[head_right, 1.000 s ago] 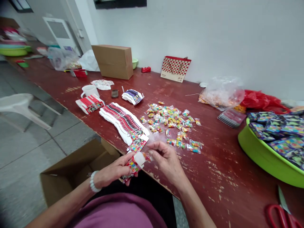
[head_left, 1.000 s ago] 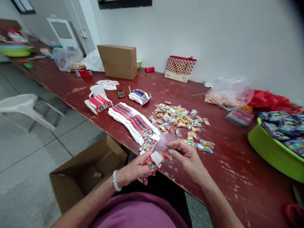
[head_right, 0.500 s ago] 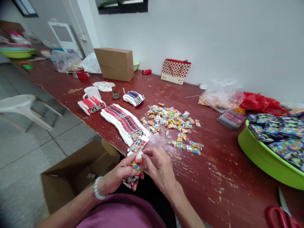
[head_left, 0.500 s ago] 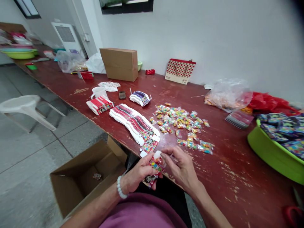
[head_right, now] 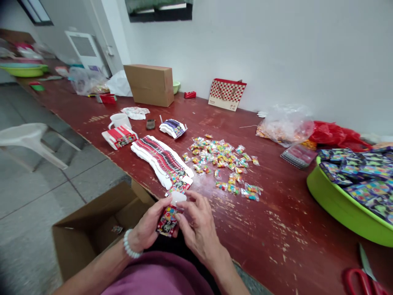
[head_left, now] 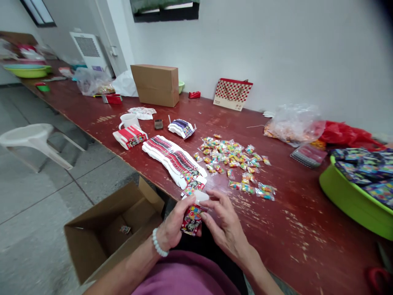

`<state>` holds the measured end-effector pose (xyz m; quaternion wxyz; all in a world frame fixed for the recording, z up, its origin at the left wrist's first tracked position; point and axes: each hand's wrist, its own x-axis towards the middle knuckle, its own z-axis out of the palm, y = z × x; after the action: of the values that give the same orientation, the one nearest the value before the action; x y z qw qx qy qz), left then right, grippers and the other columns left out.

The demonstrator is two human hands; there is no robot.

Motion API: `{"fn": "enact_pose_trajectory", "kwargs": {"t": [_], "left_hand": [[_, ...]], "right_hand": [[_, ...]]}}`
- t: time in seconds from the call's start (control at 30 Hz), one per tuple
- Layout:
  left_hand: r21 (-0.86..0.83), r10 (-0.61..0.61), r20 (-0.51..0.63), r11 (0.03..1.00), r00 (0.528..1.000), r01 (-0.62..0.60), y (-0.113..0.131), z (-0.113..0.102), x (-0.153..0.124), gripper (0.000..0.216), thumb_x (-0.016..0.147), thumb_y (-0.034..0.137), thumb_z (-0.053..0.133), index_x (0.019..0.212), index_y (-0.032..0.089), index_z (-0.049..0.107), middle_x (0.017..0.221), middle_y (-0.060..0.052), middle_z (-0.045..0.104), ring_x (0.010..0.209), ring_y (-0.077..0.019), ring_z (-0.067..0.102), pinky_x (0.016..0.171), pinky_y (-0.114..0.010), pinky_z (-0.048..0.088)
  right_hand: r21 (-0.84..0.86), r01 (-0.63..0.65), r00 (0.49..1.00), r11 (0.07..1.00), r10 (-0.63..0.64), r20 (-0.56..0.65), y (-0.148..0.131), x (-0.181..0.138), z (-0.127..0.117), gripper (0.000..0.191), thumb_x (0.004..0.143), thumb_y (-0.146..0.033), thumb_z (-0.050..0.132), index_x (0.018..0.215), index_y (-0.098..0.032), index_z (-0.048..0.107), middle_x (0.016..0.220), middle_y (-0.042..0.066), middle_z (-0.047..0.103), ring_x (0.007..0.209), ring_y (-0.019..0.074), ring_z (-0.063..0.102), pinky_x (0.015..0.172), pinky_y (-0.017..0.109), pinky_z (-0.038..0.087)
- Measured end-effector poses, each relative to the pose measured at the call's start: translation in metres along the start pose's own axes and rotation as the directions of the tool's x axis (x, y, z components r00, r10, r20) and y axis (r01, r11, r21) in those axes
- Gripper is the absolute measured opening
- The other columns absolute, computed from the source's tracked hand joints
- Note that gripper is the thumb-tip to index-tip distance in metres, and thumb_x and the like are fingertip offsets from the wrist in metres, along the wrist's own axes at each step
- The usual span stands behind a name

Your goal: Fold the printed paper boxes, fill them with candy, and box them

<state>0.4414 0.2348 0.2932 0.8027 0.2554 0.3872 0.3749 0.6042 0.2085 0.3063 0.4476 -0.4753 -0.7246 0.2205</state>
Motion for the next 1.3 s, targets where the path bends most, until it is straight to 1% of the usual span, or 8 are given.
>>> {"fn": "enact_pose_trajectory", "kwargs": {"t": [0.2,0.4,0.6,0.77,0.87,1.0,1.17,1.3], "left_hand": [[-0.054,-0.011,-0.082,0.999,0.997,0.007,-0.004,0.005,0.000,0.034,0.080,0.045,0.058,0.088,0.012,0.063,0.059,-0.002,0.065,0.038,-0.0160,0.057,0.037,-0.026,0.046],[-0.046,0.030,-0.110,0.998,0.993,-0.035,-0.005,0.007,-0.004,0.037,0.083,0.046,0.058,0.098,0.013,0.062,0.061,0.000,0.063,0.038,-0.0138,0.055,0.037,-0.024,0.045],[-0.044,0.047,0.046,0.998,0.998,-0.045,0.001,0.010,-0.008,0.053,0.091,0.053,0.046,0.132,0.020,0.051,0.074,-0.003,0.067,0.042,-0.0152,0.058,0.039,-0.026,0.046],[0.023,0.004,0.025,1.000,1.000,-0.005,0.006,0.009,-0.009,0.052,0.089,0.051,0.050,0.132,0.021,0.054,0.069,-0.001,0.063,0.043,-0.0145,0.058,0.038,-0.023,0.044],[0.084,0.034,0.026,0.996,0.999,-0.036,0.003,0.007,-0.008,0.050,0.090,0.049,0.048,0.130,0.020,0.056,0.073,-0.002,0.066,0.044,-0.0138,0.057,0.038,-0.023,0.044],[0.144,0.031,0.062,0.989,0.998,-0.040,-0.004,0.003,-0.005,0.055,0.092,0.055,0.041,0.129,0.018,0.058,0.069,-0.004,0.066,0.046,-0.0145,0.058,0.039,-0.022,0.045],[0.220,0.009,0.090,0.975,0.996,-0.029,-0.005,0.002,-0.004,0.067,0.091,0.064,0.035,0.128,0.014,0.060,0.064,-0.006,0.067,0.042,-0.0132,0.055,0.038,-0.022,0.044],[0.192,0.005,0.072,0.981,0.997,-0.019,0.000,0.003,-0.005,0.055,0.090,0.054,0.049,0.127,0.015,0.060,0.068,-0.005,0.067,0.052,-0.0159,0.060,0.038,-0.021,0.045]], "right_hand": [[0.170,-0.158,0.956,0.973,0.193,-0.220,-0.002,-0.008,0.023,0.022,0.086,-0.024,0.066,0.107,-0.023,0.062,0.122,0.011,0.055,0.094,0.0210,0.061,0.078,0.033,0.053],[0.271,-0.082,0.989,0.959,0.112,-0.098,0.000,-0.002,0.022,0.011,0.089,-0.021,0.061,0.092,-0.023,0.071,0.107,0.007,0.065,0.099,0.0207,0.063,0.086,0.032,0.050],[0.543,-0.334,0.919,0.771,0.394,0.006,0.006,0.004,0.021,0.014,0.084,-0.031,0.070,0.094,-0.021,0.067,0.089,0.005,0.070,0.072,0.0183,0.066,0.060,0.027,0.053],[0.332,-0.174,0.985,0.927,0.159,0.073,0.005,0.005,0.015,0.013,0.091,-0.028,0.060,0.091,-0.022,0.072,0.090,0.005,0.069,0.081,0.0180,0.065,0.072,0.028,0.052],[0.329,-0.241,0.970,0.913,0.215,0.113,0.003,0.007,0.011,0.014,0.091,-0.030,0.061,0.086,-0.020,0.070,0.088,0.005,0.069,0.075,0.0168,0.064,0.065,0.026,0.051],[0.402,-0.377,0.926,0.834,0.324,0.196,0.003,0.010,0.012,0.014,0.085,-0.032,0.068,0.086,-0.018,0.068,0.095,0.006,0.070,0.059,0.0112,0.058,0.054,0.023,0.048],[0.639,-0.479,0.873,0.602,0.402,0.276,0.006,0.012,0.017,0.023,0.078,-0.037,0.075,0.076,-0.017,0.063,0.094,0.006,0.070,0.051,0.0099,0.057,0.048,0.023,0.046],[0.493,-0.414,0.910,0.765,0.356,0.211,0.003,0.009,0.013,0.019,0.086,-0.036,0.067,0.081,-0.017,0.067,0.091,0.005,0.069,0.054,0.0108,0.057,0.052,0.024,0.047]]}}
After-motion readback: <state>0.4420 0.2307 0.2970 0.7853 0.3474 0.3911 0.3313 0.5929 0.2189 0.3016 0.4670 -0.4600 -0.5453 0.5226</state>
